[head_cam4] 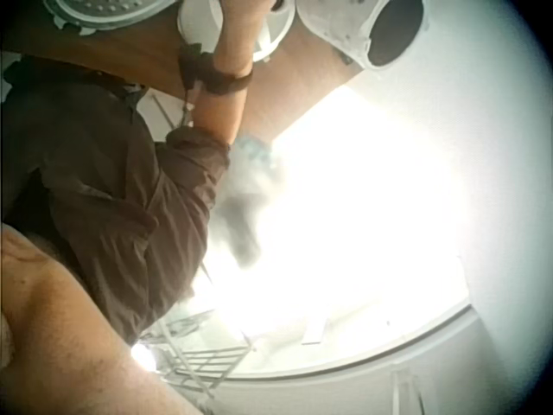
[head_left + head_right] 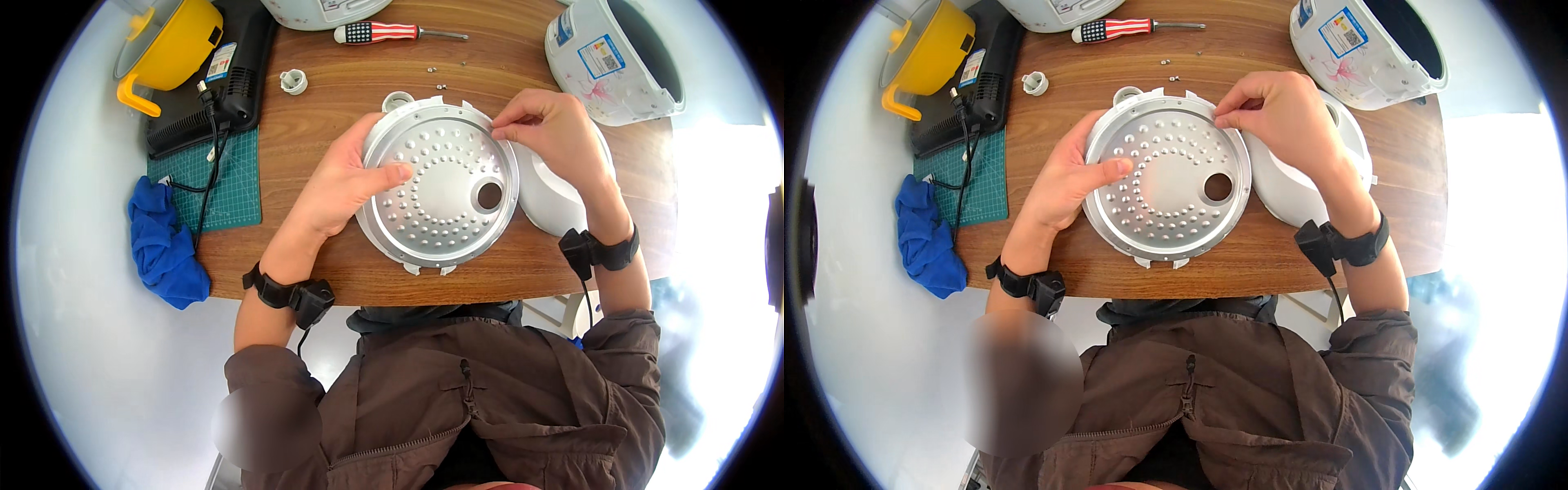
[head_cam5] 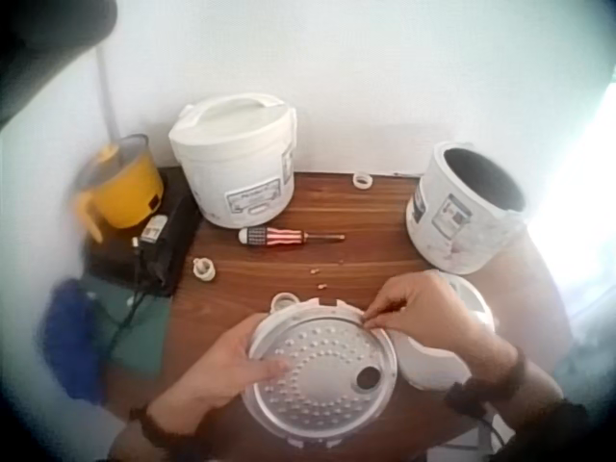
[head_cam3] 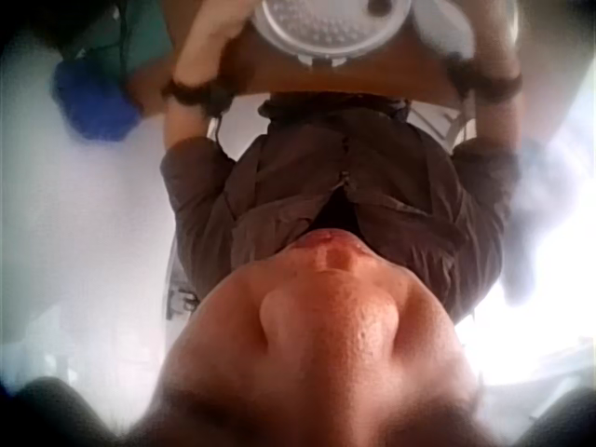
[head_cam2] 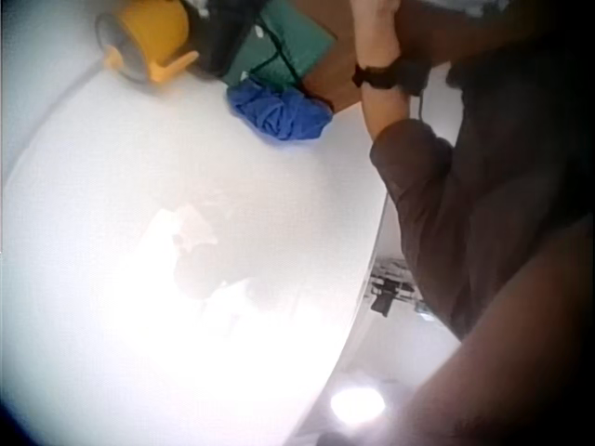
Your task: The person assembles a white plastic appliance component using a screwdriver. They tighten screws on a circular base, attach a perforated metal plate, and fit a white plastic cover over the assembly. The person handles small screws and aligns parts by hand.
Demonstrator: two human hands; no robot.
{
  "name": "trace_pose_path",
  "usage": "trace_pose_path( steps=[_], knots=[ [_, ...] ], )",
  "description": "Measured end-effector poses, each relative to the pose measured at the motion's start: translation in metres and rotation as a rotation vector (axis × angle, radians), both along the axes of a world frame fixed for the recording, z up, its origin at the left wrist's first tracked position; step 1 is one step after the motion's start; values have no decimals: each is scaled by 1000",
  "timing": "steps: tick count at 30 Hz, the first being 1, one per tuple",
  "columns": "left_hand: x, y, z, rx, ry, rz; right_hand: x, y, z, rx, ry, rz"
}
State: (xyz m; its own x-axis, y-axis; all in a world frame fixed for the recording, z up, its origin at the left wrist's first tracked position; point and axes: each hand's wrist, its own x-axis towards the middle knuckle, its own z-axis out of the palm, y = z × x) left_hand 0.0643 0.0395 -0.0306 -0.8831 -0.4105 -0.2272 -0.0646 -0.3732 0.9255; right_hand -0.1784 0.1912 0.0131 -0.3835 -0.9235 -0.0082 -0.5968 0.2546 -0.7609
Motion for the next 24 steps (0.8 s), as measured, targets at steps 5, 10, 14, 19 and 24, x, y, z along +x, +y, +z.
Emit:
trace_pose_path(
  steps=[5, 10, 14, 19, 24],
  knots=[
    [0, 1, -1, -7, 26, -4, -5, -5, 7, 67, -191, 2],
    [1, 2, 2, -16, 65, -13, -17, -5, 12, 208, -304, 52],
    [1, 2, 2, -26, 88, -23, -26, -6, 7, 227, -419, 107],
    [0, 4, 6, -30, 58, -8, -33, -8, -9, 243, -568, 91],
    [0, 3, 5, -42, 31, -2, -31, -8, -8, 248, -586, 76]
  ],
)
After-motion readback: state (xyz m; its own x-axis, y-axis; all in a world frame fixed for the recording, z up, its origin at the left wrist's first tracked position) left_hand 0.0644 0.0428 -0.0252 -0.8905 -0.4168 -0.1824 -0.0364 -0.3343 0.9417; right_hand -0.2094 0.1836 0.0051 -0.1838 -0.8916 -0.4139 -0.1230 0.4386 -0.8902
